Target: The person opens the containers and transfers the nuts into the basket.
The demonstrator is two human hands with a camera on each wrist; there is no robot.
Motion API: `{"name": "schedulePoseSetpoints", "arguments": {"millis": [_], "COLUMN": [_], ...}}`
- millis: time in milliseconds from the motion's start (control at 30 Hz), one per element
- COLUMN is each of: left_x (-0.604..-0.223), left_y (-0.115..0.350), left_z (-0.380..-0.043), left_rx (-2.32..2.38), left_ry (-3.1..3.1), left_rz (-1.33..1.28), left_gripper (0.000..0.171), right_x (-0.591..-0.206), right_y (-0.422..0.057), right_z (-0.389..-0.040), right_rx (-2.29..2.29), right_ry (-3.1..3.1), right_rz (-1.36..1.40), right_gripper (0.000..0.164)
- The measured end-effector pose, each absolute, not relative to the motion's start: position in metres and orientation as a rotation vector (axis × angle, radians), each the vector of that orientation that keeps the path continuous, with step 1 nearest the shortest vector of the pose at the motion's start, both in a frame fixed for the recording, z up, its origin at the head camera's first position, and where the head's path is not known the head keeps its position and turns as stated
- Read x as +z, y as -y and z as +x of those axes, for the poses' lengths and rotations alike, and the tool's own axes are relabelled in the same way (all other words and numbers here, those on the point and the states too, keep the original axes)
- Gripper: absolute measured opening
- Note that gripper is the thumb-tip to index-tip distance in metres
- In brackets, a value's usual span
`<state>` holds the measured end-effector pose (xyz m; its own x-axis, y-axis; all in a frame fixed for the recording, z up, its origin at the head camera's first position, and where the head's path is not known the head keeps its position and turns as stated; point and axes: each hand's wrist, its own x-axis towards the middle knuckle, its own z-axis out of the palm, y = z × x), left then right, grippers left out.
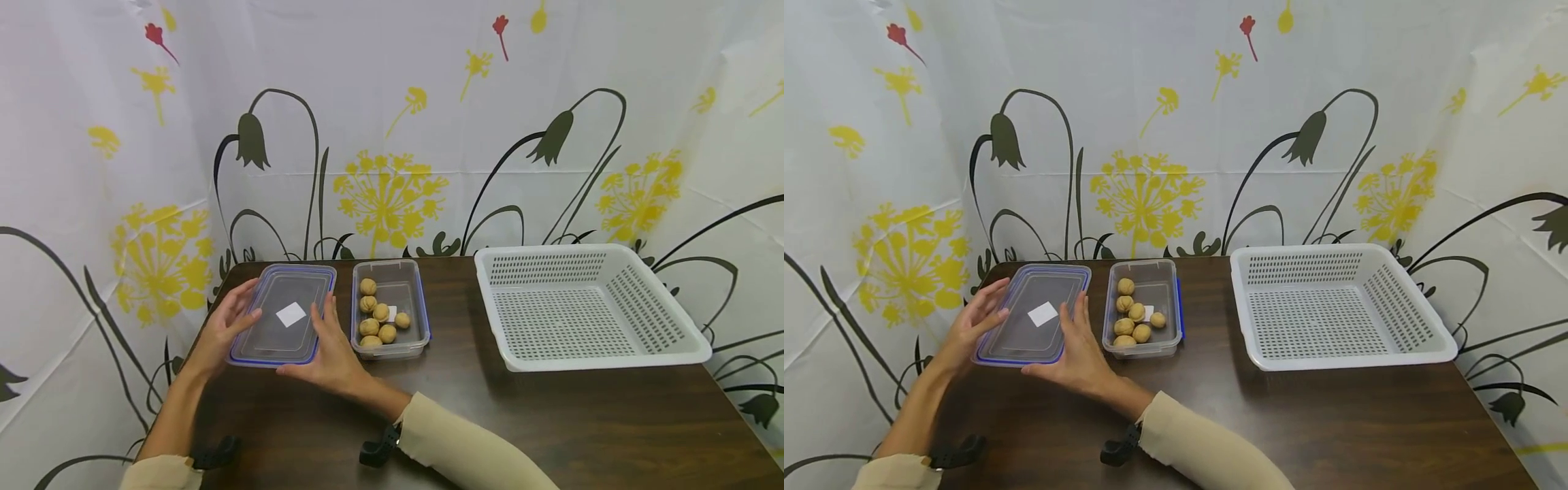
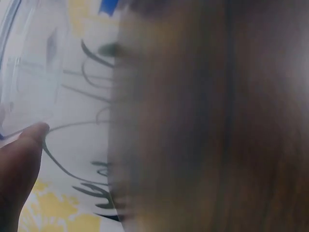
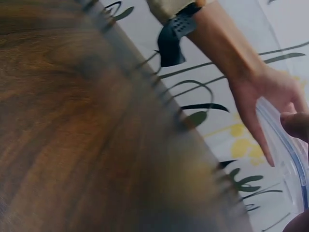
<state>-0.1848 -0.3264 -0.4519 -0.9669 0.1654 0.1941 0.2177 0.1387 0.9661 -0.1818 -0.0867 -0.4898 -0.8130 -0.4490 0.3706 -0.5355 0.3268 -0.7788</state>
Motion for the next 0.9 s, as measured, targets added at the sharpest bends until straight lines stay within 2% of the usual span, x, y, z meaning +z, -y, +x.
{"name": "schedulePoseSetpoints", "arguments": {"millis": [367,633,900], "left_x": [-0.467,-0.474,-0.481], "left_y": [0.343,0.350,0.351], "left_z": [-0.181,-0.183,-0.186], "left_rx": [-1.964,-1.914,-1.805], "left_ry": [2.478,2.656,2.819], "left_rz": [-0.274,-0.133,-0.081], "left_gripper": [0.065,0.077,0.082], "right_x": [-0.514,-0.521,-0.530], "right_y": [0.103,0.104,0.105], "right_z": [-0.181,-0.185,-0.188], "right_rx": [1.416,1.482,1.374], "right_ry": [2.514,2.678,2.780], "right_rz": [0.979,0.950,0.952], "right_gripper": [0.127,0.123,0.128]}}
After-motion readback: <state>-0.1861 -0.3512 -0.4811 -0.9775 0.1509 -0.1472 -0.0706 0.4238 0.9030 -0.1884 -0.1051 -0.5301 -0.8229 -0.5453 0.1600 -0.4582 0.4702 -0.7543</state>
